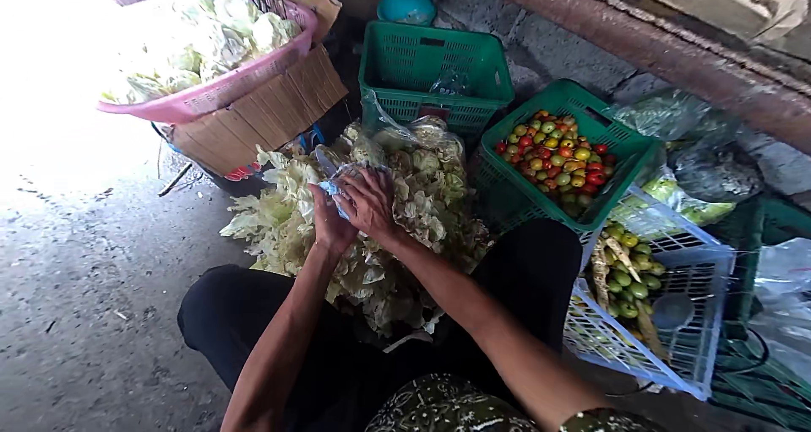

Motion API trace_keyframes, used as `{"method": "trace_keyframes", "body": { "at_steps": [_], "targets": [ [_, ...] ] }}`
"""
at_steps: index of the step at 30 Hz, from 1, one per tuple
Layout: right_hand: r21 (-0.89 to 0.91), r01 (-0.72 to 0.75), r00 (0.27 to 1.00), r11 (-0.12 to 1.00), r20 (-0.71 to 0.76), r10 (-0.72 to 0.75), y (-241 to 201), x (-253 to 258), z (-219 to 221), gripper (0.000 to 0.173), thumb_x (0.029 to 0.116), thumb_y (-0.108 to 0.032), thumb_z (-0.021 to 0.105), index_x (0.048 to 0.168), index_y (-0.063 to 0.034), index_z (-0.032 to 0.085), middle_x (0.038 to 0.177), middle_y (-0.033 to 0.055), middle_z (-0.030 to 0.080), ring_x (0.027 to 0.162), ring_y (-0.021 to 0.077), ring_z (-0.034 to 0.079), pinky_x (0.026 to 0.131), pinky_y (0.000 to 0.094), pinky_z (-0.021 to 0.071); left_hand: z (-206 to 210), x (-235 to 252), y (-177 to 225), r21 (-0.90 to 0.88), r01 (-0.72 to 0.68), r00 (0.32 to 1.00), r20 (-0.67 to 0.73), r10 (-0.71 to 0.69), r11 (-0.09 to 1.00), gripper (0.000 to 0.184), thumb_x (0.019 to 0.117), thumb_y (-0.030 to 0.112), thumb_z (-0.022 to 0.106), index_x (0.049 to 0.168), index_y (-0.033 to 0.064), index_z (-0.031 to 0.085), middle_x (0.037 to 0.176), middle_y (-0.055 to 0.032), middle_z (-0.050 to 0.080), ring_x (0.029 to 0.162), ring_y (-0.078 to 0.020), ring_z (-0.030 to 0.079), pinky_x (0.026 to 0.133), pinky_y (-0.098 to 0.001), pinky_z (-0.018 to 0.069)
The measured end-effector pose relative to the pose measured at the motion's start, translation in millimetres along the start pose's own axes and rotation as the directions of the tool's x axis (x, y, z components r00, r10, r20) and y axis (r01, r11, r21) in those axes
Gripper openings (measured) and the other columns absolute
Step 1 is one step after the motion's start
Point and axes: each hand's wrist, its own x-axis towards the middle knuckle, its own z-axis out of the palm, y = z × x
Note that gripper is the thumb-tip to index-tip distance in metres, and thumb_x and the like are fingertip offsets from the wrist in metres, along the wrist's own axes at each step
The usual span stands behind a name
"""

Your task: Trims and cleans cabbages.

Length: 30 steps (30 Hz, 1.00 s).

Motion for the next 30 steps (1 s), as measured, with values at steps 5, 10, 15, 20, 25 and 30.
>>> {"method": "trace_keyframes", "body": {
  "at_steps": [5,10,15,20,25,30],
  "targets": [
    [0.512,-0.549,0.835,0.660,0.343,0.429,-5,7,-41,0.045,0.1095,-0.036,0.043,0.126,-0.0021,0.068,0.127,0.0150,0.068,0.119,0.0269,0.063,0.104,0.0483,0.0490,4,1,0,0.037,0.084,0.993,-0.089,-0.080,0.996,0.092,0.0905,0.085,0.009,0.151,0.0240,0.042,0.135,-0.0075,0.064,0.119,-0.0257,0.064,0.094,-0.0510,0.0563],
    [0.472,-0.153,0.986,0.868,0.014,0.166,-3,-15,-28,0.032,0.1001,-0.013,0.056,0.124,0.0041,0.068,0.140,0.0194,0.061,0.138,0.0337,0.050,0.115,0.0507,0.0409,11,2,13,-0.033,0.015,1.000,-0.021,-0.016,0.999,0.077,0.1011,0.072,0.013,0.130,0.0172,0.058,0.114,-0.0048,0.071,0.104,-0.0175,0.069,0.088,-0.0399,0.0594],
    [0.207,0.176,0.983,0.963,-0.083,-0.162,15,-31,-13,0.024,0.0853,-0.015,0.077,0.102,0.0013,0.076,0.131,0.0318,0.061,0.129,0.0530,0.053,0.106,0.0547,0.0492,7,2,10,-0.050,0.025,1.000,-0.009,-0.025,0.998,0.065,0.1070,0.060,0.021,0.135,0.0124,0.055,0.121,-0.0066,0.069,0.112,-0.0169,0.067,0.096,-0.0381,0.0566],
    [0.353,0.165,0.983,0.921,-0.132,-0.126,29,-24,-23,0.027,0.0890,-0.024,0.073,0.078,0.0012,0.069,0.111,0.0293,0.064,0.119,0.0419,0.061,0.100,0.0456,0.0539,10,1,13,-0.016,-0.029,0.999,-0.015,0.028,0.999,0.066,0.1072,0.061,0.016,0.139,0.0134,0.051,0.126,-0.0076,0.067,0.117,-0.0198,0.065,0.098,-0.0421,0.0550],
    [0.731,-0.416,0.801,0.541,0.013,0.599,11,24,-70,0.038,0.1073,-0.020,0.039,0.119,0.0100,0.058,0.118,0.0160,0.059,0.107,0.0134,0.059,0.095,0.0313,0.0510,9,3,16,0.181,-0.102,0.993,-0.032,0.109,0.978,0.062,0.1084,0.058,0.017,0.149,0.0184,0.042,0.130,-0.0066,0.064,0.116,-0.0199,0.065,0.097,-0.0422,0.0558],
    [0.273,-0.325,0.931,0.905,0.259,0.256,-8,51,-55,0.033,0.1015,-0.024,0.059,0.125,-0.0057,0.072,0.133,0.0222,0.062,0.125,0.0381,0.055,0.098,0.0549,0.0479,12,3,-3,0.530,-0.247,0.969,0.157,0.193,0.811,0.082,0.0991,0.073,0.004,0.155,0.0209,0.033,0.145,0.0010,0.055,0.130,-0.0106,0.054,0.108,-0.0389,0.0482]
  ]
}}
